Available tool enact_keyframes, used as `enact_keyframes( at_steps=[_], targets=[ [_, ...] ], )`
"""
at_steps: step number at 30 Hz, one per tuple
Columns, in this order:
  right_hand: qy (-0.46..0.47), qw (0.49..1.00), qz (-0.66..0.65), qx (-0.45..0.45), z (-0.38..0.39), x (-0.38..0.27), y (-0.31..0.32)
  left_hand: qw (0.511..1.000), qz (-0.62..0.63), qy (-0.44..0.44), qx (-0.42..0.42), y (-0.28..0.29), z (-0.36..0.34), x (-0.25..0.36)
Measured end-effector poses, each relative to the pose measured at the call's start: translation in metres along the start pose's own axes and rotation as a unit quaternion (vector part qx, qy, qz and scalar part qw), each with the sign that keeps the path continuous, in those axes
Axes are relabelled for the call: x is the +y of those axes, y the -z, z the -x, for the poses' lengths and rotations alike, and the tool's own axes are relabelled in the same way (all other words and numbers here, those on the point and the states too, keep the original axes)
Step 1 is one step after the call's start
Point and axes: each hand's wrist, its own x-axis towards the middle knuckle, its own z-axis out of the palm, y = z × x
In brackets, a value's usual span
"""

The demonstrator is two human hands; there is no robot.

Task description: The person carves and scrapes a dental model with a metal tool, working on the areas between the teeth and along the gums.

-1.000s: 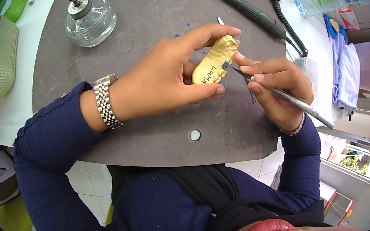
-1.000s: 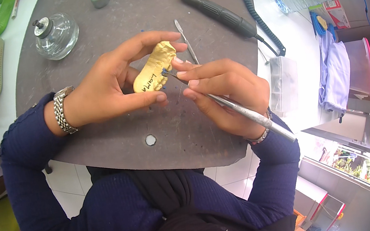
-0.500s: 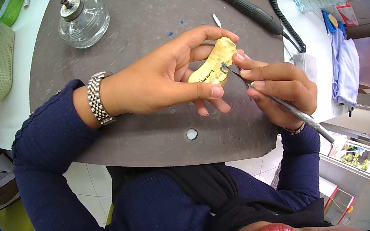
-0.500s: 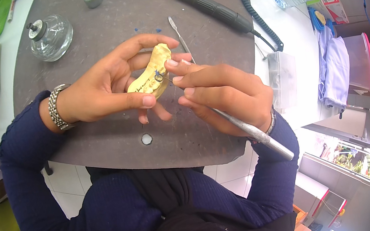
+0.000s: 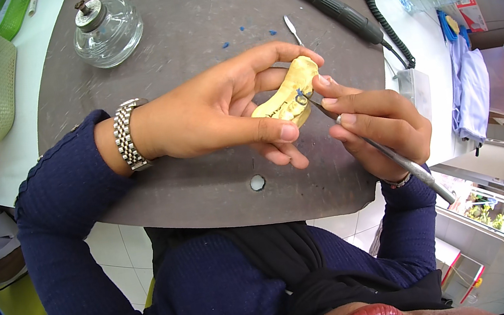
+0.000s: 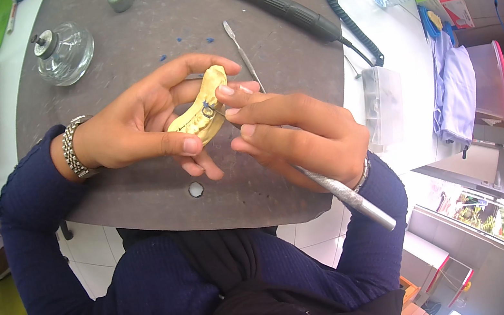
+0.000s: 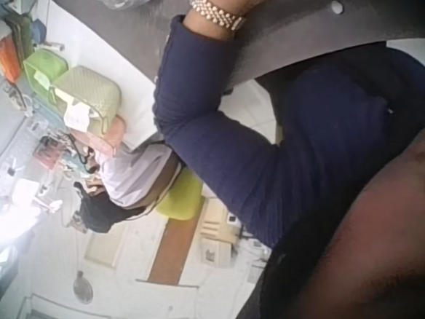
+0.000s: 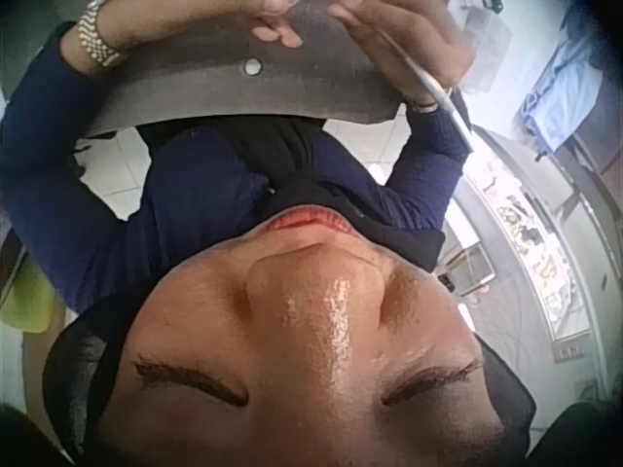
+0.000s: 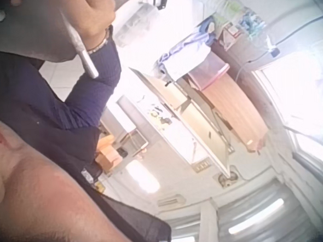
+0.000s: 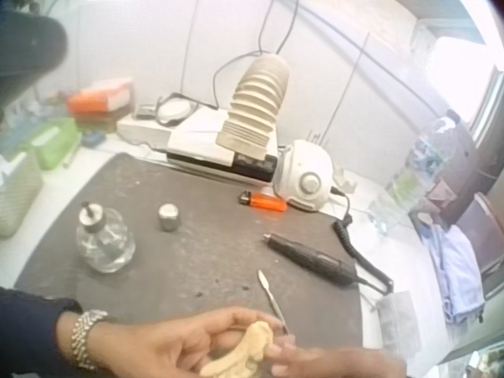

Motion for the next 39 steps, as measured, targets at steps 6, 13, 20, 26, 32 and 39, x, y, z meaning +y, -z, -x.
enact_keyframes(
  at_steps=[6,13,20,26,32,39],
  targets=[
    [0.001,1.000,-0.003,-0.003,0.001,-0.003,0.000,1.000,0.003,-0.008,-0.011,0.001,-0.001,-0.002],
    [-0.012,0.999,-0.001,-0.049,-0.001,-0.010,0.005,1.000,0.004,-0.002,-0.013,0.000,0.000,0.001],
    [-0.002,0.999,-0.022,-0.031,0.002,-0.005,0.004,1.000,0.002,-0.009,-0.010,-0.001,0.001,0.001],
    [-0.005,1.000,-0.023,-0.019,0.003,-0.004,0.001,0.999,-0.032,-0.027,-0.010,0.001,0.000,-0.001],
    [0.008,1.000,-0.019,-0.021,0.003,-0.002,0.001,0.999,-0.041,-0.030,0.004,-0.001,0.001,0.000],
    [-0.003,1.000,-0.025,-0.002,0.003,0.004,0.000,0.999,-0.033,-0.020,0.001,-0.003,-0.002,-0.007]
  ],
)
